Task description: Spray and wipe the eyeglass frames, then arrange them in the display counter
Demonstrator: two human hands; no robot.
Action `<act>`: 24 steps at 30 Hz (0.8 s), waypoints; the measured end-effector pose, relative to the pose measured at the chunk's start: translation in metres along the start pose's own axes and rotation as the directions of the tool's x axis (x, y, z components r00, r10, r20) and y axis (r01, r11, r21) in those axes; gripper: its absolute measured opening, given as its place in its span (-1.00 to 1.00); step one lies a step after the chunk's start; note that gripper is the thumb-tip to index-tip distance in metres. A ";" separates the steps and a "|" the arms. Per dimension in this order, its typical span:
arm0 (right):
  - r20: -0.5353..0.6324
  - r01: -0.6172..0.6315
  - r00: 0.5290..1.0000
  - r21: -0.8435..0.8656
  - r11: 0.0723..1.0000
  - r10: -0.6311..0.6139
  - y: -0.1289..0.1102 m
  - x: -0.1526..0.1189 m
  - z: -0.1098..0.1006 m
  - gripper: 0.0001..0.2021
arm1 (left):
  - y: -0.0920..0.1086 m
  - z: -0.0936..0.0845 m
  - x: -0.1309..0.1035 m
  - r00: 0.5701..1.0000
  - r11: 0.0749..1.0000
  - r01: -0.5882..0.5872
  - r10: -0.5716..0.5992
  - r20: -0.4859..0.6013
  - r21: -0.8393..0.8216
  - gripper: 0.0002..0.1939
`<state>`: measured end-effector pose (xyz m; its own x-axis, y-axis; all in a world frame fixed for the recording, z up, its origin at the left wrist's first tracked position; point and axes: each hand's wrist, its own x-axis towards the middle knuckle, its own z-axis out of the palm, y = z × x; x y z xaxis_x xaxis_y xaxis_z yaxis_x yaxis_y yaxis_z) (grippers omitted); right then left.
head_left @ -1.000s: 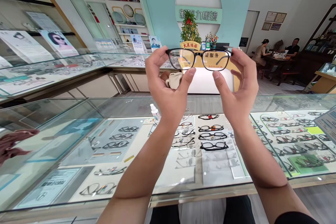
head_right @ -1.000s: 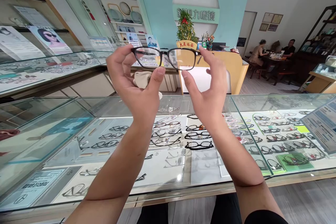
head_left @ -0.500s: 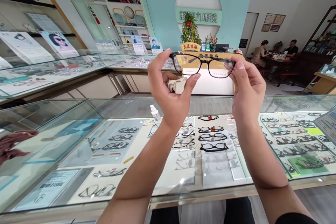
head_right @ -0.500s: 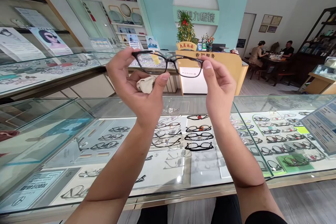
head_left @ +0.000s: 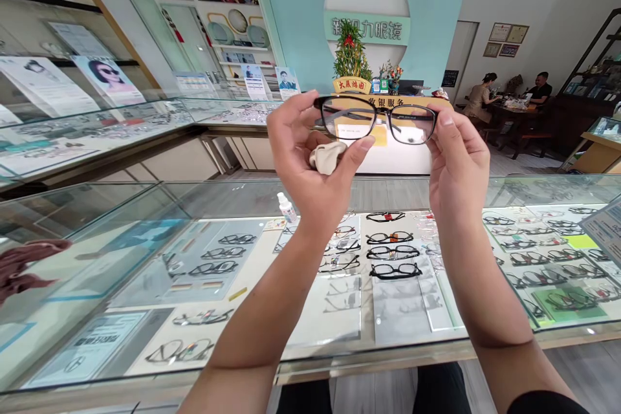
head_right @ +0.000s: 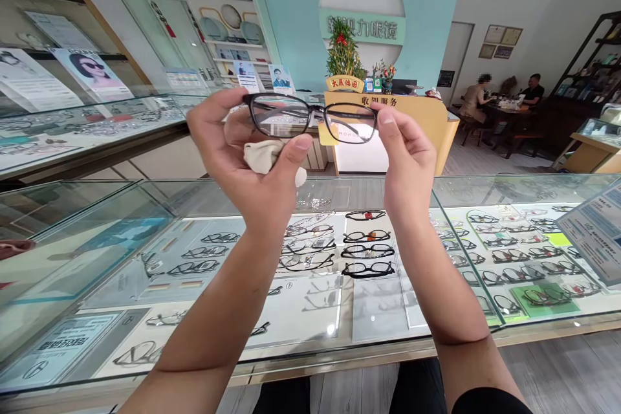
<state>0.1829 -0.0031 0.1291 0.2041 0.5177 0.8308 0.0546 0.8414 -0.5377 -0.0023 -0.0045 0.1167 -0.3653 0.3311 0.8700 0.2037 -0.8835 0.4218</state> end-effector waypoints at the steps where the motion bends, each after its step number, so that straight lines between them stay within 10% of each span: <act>1: 0.002 -0.008 1.000 0.000 1.000 0.008 0.001 0.000 0.000 -0.68 | 0.001 0.001 0.000 1.000 1.000 -0.004 0.004 -0.004 -0.020 -0.19; 24: 0.076 0.054 0.996 -0.135 0.989 -0.044 -0.004 -0.005 -0.005 -0.58 | 0.002 0.004 0.003 0.954 0.930 0.292 -0.268 0.130 -0.222 -0.32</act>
<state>0.1865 -0.0102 0.1260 0.1263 0.4902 0.8624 0.1969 0.8397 -0.5061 0.0005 -0.0041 0.1206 -0.2848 0.5965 0.7504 -0.1185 -0.7987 0.5899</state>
